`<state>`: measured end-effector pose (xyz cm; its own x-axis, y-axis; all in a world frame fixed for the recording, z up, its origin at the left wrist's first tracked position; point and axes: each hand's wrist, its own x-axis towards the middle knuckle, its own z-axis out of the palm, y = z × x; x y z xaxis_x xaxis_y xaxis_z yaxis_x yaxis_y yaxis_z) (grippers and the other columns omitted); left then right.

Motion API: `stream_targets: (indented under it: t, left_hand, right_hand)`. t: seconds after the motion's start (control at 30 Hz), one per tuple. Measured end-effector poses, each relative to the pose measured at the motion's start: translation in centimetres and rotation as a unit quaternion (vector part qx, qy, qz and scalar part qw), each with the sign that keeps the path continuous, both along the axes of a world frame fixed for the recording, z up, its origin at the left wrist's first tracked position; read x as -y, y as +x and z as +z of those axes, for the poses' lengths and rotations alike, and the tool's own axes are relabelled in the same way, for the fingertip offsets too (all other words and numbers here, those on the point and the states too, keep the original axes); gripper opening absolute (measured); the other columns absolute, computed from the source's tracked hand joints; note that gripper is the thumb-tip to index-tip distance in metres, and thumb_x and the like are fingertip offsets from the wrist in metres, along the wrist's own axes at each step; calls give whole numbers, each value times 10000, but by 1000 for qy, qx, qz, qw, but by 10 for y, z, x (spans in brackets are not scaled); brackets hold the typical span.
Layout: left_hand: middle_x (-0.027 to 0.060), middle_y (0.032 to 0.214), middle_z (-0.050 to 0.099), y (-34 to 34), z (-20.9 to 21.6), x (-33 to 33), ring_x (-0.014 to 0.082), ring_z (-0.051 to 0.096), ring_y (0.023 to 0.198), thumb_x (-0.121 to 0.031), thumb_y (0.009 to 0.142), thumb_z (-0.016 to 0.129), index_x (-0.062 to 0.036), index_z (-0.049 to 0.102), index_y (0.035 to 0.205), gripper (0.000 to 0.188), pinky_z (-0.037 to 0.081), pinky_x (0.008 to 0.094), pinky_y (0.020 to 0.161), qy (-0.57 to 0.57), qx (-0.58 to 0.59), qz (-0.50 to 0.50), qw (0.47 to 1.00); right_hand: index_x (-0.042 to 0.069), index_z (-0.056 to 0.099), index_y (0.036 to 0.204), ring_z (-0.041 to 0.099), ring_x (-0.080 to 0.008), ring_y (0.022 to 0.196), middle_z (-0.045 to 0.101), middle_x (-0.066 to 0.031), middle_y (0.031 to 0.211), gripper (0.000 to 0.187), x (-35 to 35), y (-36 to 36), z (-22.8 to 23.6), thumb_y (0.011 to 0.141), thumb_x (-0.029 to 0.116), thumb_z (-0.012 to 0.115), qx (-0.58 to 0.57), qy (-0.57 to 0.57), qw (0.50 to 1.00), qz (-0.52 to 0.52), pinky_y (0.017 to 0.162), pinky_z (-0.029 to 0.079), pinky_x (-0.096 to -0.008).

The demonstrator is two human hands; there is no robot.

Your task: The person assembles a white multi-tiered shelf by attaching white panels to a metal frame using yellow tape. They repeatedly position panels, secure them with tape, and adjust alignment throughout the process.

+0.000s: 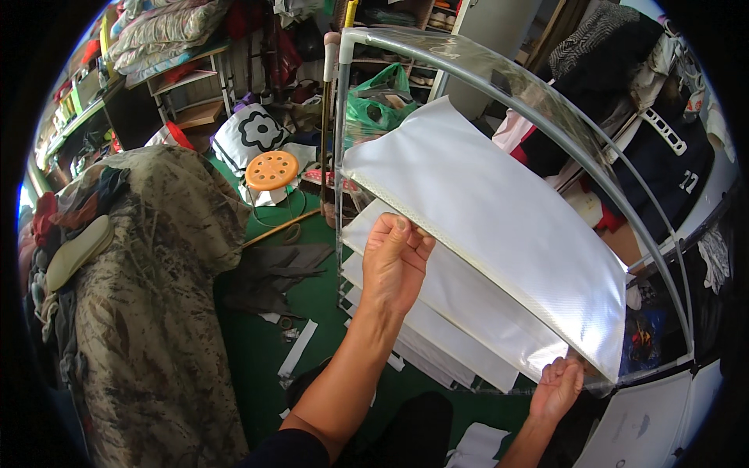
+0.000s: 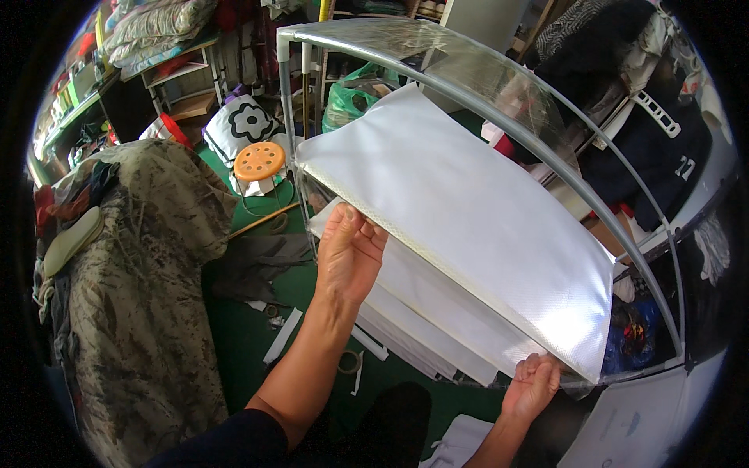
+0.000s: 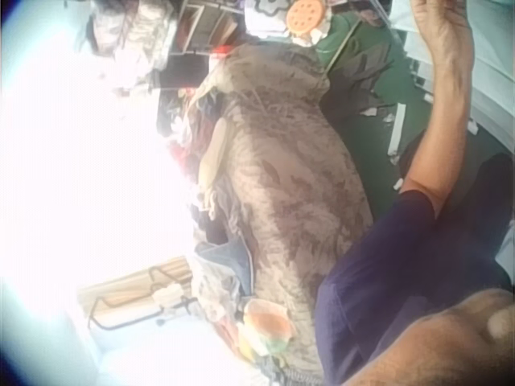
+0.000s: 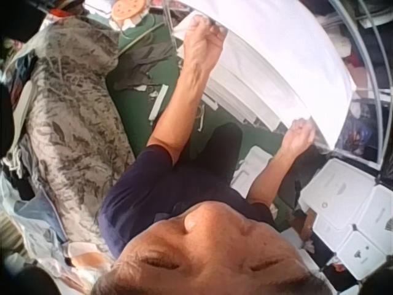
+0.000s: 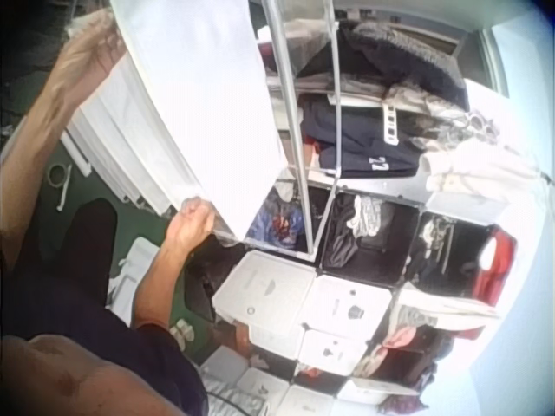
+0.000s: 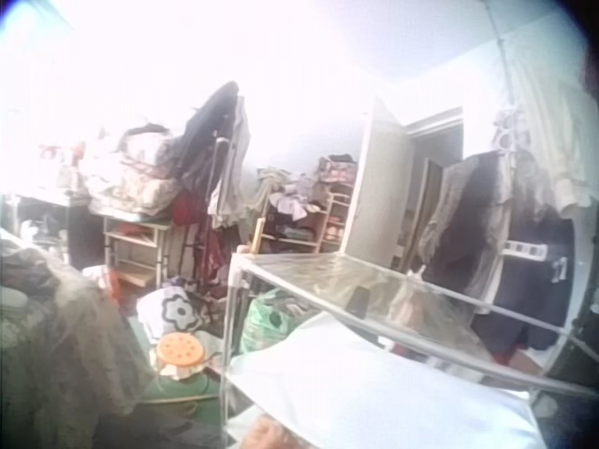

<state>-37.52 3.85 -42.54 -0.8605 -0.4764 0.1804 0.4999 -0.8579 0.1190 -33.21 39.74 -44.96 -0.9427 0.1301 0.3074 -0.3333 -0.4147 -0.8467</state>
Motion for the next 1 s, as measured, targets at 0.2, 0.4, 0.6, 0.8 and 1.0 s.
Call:
stream_targets:
  t: [0.2, 0.4, 0.6, 0.8, 1.0]
  left_hand:
    - [23, 875, 657, 10, 5, -2, 136, 650, 830, -142, 952, 673, -99, 593, 901, 104, 566, 297, 778, -15, 52, 25, 998]
    - [9, 931, 666, 21, 23, -1, 142, 679, 877, -176, 951, 680, -110, 576, 1004, 134, 585, 304, 768, -69, 168, 80, 980]
    - [10, 929, 673, 17, 18, 35, 140, 687, 853, -202, 967, 660, -128, 562, 1007, 129, 535, 265, 686, -149, 219, 177, 948]
    - [63, 850, 692, 11, 24, 63, 133, 671, 688, -139, 958, 665, -82, 564, 951, 117, 519, 222, 604, -175, 229, 286, 914]
    - [83, 860, 691, 13, 21, 73, 136, 676, 737, -92, 956, 657, -43, 567, 881, 127, 552, 252, 660, -208, 212, 346, 890]
  right_hand:
    - [77, 547, 878, 378, -88, 635, 436, 1, 736, 211, 5, 2, 1, 979, 235, 644, 3, -9, 1000, -7, 546, 296, -226]
    - [72, 553, 891, 382, -85, 634, 438, 2, 734, 202, 7, 2, 2, 985, 230, 636, 1, -15, 1000, 10, 544, 297, -221]
    - [64, 555, 915, 393, -83, 650, 439, 6, 752, 197, 0, 1, 0, 988, 230, 633, -11, -11, 1000, 12, 543, 301, -219]
    - [60, 559, 951, 399, -81, 662, 438, 14, 757, 192, -2, -1, -4, 987, 233, 636, -10, -15, 1000, 8, 548, 310, -222]
    - [69, 559, 946, 415, -76, 678, 468, 20, 778, 181, -4, -2, -6, 983, 225, 641, -9, -16, 1000, 22, 556, 325, -216]
